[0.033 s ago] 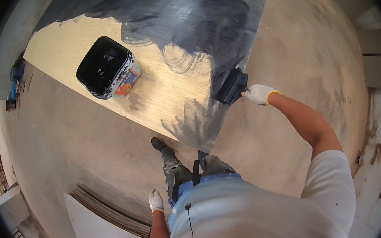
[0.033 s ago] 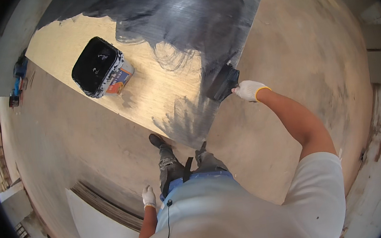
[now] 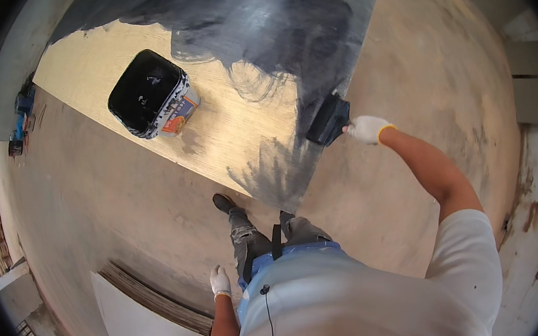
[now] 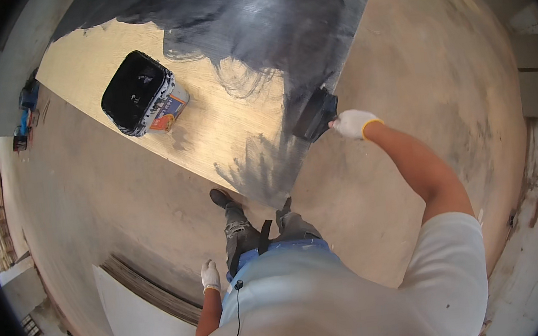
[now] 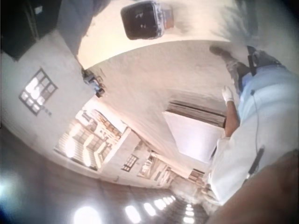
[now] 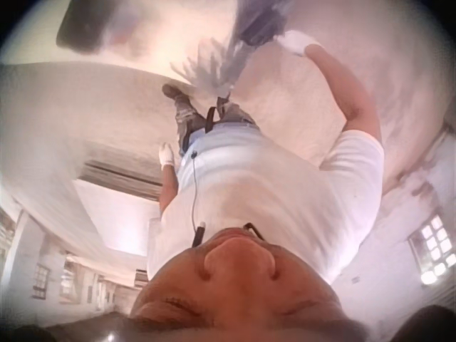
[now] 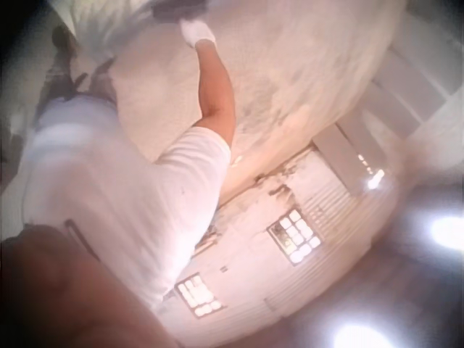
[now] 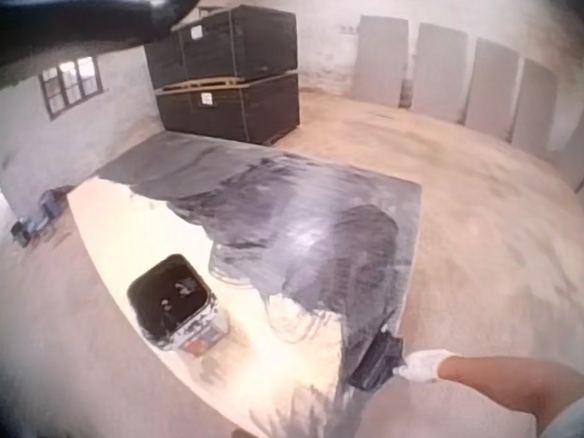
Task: The person uses a paint roller to apply black paint to a large wooden board. They repeatedly dip the roller into a paint container and spread the paint across the board's surface in broad strokes.
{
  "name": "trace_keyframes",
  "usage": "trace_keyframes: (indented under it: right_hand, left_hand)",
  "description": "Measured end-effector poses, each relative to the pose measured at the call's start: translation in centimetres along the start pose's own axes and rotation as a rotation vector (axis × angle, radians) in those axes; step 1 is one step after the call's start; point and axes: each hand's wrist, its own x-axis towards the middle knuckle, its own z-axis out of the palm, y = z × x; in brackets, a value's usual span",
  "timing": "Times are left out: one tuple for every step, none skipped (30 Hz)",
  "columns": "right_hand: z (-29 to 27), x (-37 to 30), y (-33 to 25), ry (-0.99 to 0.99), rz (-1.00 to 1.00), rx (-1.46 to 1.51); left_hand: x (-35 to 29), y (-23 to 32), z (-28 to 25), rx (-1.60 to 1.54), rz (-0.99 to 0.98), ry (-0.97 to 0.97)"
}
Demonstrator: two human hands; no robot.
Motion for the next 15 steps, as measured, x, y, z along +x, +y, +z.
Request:
trace_keyframes:
  right_hand:
    - [-2.1, -0.5, -0.6, -0.034, 0.028, 0.055]
    - [-3.6, -1.2, -0.2, -0.065, 0.076, 0.116]
    - [-2.9, 0.5, 2.0, 0.083, 0.148, 0.203]
    - [-4.4, -0.8, -1.5, 0.050, 0.203, 0.226]
    - [-3.2, -0.9, -1.1, 0.058, 0.127, 0.195]
    - [-1.8, -1.2, -0.9, 0.065, 0.052, 0.164]
    - [0.0, -2.3, -1.7, 0.084, 0.041, 0.100]
    - [1.1, -3.2, -2.5, 0.105, 0.037, 0.039]
    - [0.1, -3.0, -2.1, 0.034, -0.011, 0.051]
    - [-1.1, -2.3, -1.2, 0.015, 0.034, 0.094]
    - [-2.0, -1.5, -0.3, -0.013, 0.078, 0.141]
    - [-3.0, -0.8, 0.7, -0.041, 0.122, 0.188]
    - [-3.7, -0.3, 0.5, 0.061, 0.127, 0.301]
    - [-3.6, -0.4, 0.3, 0.095, 0.211, 0.380]
    - [-3.1, -0.5, 0.0, 0.048, 0.213, 0.338]
  left_hand:
    - [-0.1, 0.3, -0.1, 0.015, -0.010, -0.001]
    - [-0.1, 0.6, 0.1, 0.038, -0.009, -0.019]
    - [-0.1, 0.9, 0.3, 0.019, 0.019, -0.022]
    - [-0.5, 0.3, -0.3, -0.001, 0.018, 0.005]
    - [0.0, 0.7, -0.2, -0.025, 0.047, 0.010]
    - [0.5, 1.0, -0.2, -0.054, 0.047, 0.020]
    - [0.5, 0.3, -0.4, -0.086, 0.033, 0.036]
    - [0.5, 0.0, -0.6, -0.114, 0.024, 0.049]
    - [0.2, -0.4, -0.6, -0.108, 0.005, 0.035]
    - [0.3, -0.1, -0.4, -0.100, 0.000, 0.016]
    - [0.2, -0.1, -0.5, -0.085, -0.013, -0.002]
    - [0.3, 0.1, -0.6, -0.046, 0.005, -0.005]
    - [0.3, -0.2, -0.6, -0.006, 0.014, -0.007]
    - [0.5, -0.5, -0.6, 0.034, 0.025, -0.011]
    - [0.8, -0.8, -0.8, 0.004, 0.024, 0.003]
